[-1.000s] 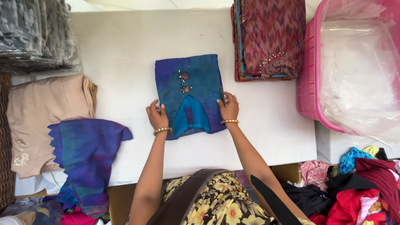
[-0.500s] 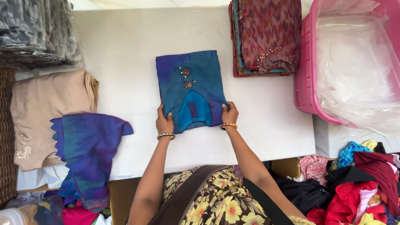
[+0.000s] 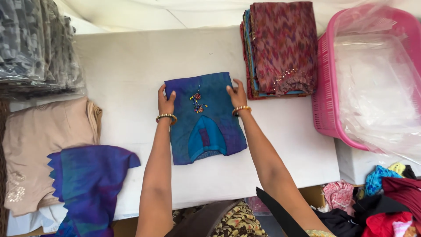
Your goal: The person folds a blue patterned fabric on a white table, smoothing it out and aligning the edges. They then fold a matching blue scarf with a zigzag edge and place it on top of the folded fabric. The person adjusts the stack and moves it to the side.
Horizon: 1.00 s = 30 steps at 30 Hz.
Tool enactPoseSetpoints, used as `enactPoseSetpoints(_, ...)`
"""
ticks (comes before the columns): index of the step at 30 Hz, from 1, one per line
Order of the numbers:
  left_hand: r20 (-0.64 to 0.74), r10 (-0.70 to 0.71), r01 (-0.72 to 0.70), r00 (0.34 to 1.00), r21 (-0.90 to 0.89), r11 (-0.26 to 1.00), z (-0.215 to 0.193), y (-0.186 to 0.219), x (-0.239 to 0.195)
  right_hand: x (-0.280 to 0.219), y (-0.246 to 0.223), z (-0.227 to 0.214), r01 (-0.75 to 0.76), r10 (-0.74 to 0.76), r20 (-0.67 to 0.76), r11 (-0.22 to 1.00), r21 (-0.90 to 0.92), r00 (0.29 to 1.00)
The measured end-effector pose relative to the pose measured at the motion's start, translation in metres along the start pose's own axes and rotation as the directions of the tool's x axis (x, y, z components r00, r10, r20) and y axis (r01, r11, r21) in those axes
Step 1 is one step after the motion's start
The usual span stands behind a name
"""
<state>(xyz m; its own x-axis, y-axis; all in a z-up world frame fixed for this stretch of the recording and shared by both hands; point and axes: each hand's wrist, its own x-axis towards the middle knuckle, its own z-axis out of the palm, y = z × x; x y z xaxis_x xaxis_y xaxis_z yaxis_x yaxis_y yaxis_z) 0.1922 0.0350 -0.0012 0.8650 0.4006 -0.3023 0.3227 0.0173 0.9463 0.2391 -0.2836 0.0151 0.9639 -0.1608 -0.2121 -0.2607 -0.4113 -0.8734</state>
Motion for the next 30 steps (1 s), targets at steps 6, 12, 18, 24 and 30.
enactPoseSetpoints(6,0.125,-0.091,0.133,0.988,-0.386,0.913,0.004,-0.007,0.047,0.047,-0.02,0.016,-0.017,-0.013,0.067,0.904,0.427,0.998)
enactPoseSetpoints(12,-0.131,-0.028,0.003,0.991,-0.189,0.982,0.018,0.013,0.032,0.058,0.016,0.028,0.101,-0.089,-0.134,0.991,0.085,0.987)
enactPoseSetpoints(18,-0.099,0.352,-0.253,0.931,0.521,0.815,-0.048,-0.025,-0.12,-0.102,0.001,-0.041,0.194,-0.213,-0.069,0.957,-0.216,0.975)
enactPoseSetpoints(24,-0.121,0.256,-0.056,0.959,0.805,0.59,-0.051,-0.007,-0.21,-0.188,-0.004,-0.063,0.038,-0.062,-0.033,0.87,-0.491,0.998)
enactPoseSetpoints(30,-0.026,0.236,-0.08,0.971,0.9,0.428,-0.036,0.013,-0.206,-0.189,-0.017,-0.052,0.05,-0.048,0.02,0.751,-0.659,0.999)
